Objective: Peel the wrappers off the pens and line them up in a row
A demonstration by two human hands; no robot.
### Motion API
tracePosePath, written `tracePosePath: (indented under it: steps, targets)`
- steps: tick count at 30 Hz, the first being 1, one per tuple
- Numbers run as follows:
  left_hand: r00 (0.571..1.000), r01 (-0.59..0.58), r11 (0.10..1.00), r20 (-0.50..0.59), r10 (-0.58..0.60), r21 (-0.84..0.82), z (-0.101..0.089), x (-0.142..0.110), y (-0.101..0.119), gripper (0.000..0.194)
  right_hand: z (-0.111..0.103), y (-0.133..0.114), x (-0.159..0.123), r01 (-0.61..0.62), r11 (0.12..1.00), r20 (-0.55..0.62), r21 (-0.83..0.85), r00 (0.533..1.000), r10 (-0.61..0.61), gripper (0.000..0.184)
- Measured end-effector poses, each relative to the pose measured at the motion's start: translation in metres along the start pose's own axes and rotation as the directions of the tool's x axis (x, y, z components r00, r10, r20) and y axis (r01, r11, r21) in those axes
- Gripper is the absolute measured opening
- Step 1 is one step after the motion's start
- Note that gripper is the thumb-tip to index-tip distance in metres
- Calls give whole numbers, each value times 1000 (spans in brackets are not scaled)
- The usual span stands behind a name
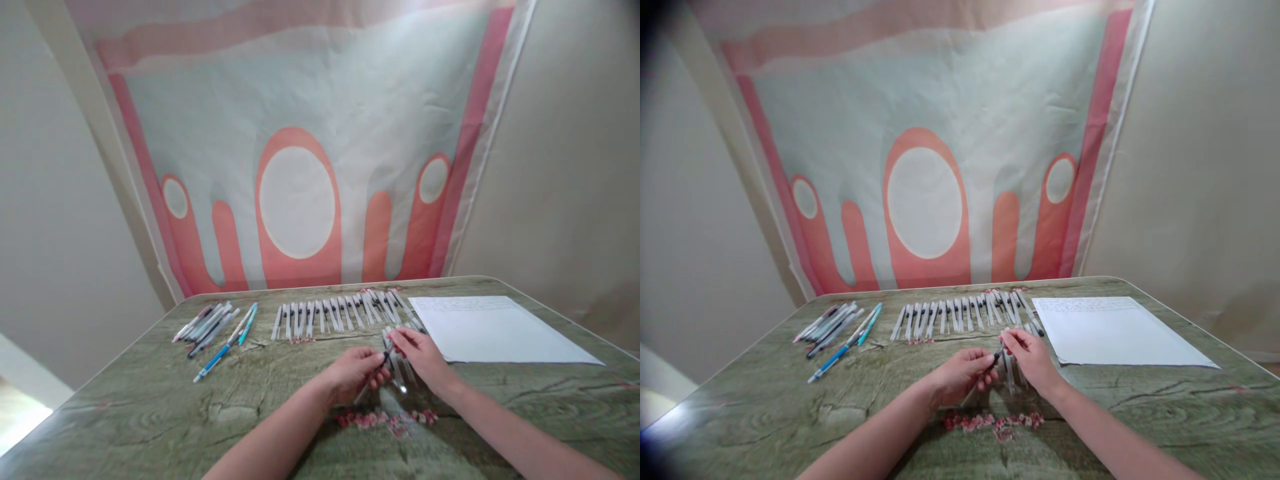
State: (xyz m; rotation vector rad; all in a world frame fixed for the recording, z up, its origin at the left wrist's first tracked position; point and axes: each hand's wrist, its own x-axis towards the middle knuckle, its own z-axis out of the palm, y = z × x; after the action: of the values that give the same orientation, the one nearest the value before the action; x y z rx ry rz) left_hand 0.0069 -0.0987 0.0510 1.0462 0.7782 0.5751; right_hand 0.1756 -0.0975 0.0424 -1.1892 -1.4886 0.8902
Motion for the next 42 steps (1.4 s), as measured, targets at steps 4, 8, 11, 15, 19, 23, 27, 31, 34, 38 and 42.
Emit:
tracePosePath:
  steps: [4, 8, 11, 15, 19, 23, 27, 31, 34, 38, 42]
  targets:
    - [1000, -1, 999, -14, 2, 40, -4, -9, 3, 37, 6, -4, -5, -3, 1000, 58, -24, 998, 5, 32]
    - [1000, 6, 997, -22, -4, 82, -5, -10, -1, 40, 9, -7, -9, 16, 999, 88, -43, 996, -12, 33]
    - [1000, -2, 998, -27, 4, 67, -6, -9, -3, 38, 10, -8, -11, -12, 1000, 108, -15, 994, 14, 34]
    - [1000, -16, 998, -24, 17, 55, -6, -8, -2, 37, 11, -8, -12, -13, 999, 157, 34, 988, 7, 34]
    - [1000, -18, 996, -23, 20, 82, -4, -10, 1, 39, 13, -8, -12, 18, 1000, 164, -14, 986, -15, 33]
    - [1000, 10, 993, -28, -7, 119, 1, -15, 6, 41, 13, -12, -13, 28, 998, 152, -52, 988, -20, 33]
    - [996, 37, 984, -83, -23, 171, 6, -16, 7, 45, 14, -18, -14, 11, 1000, 168, -13, 986, -9, 32]
    - [991, 27, 976, -136, 3, 217, 7, -13, 2, 44, 14, -17, -14, -37, 999, 199, 22, 979, 32, 32]
    - [988, 4, 972, -149, 32, 234, 7, -11, -2, 42, 14, -15, -13, -38, 998, 201, 52, 979, 27, 30]
    - [990, 1, 970, -138, 33, 245, 7, -12, -2, 43, 14, -14, -12, -36, 996, 209, 82, 978, 19, 29]
    - [993, 4, 975, -113, 22, 220, 7, -15, -1, 46, 15, -13, -12, -27, 995, 200, 94, 980, 8, 28]
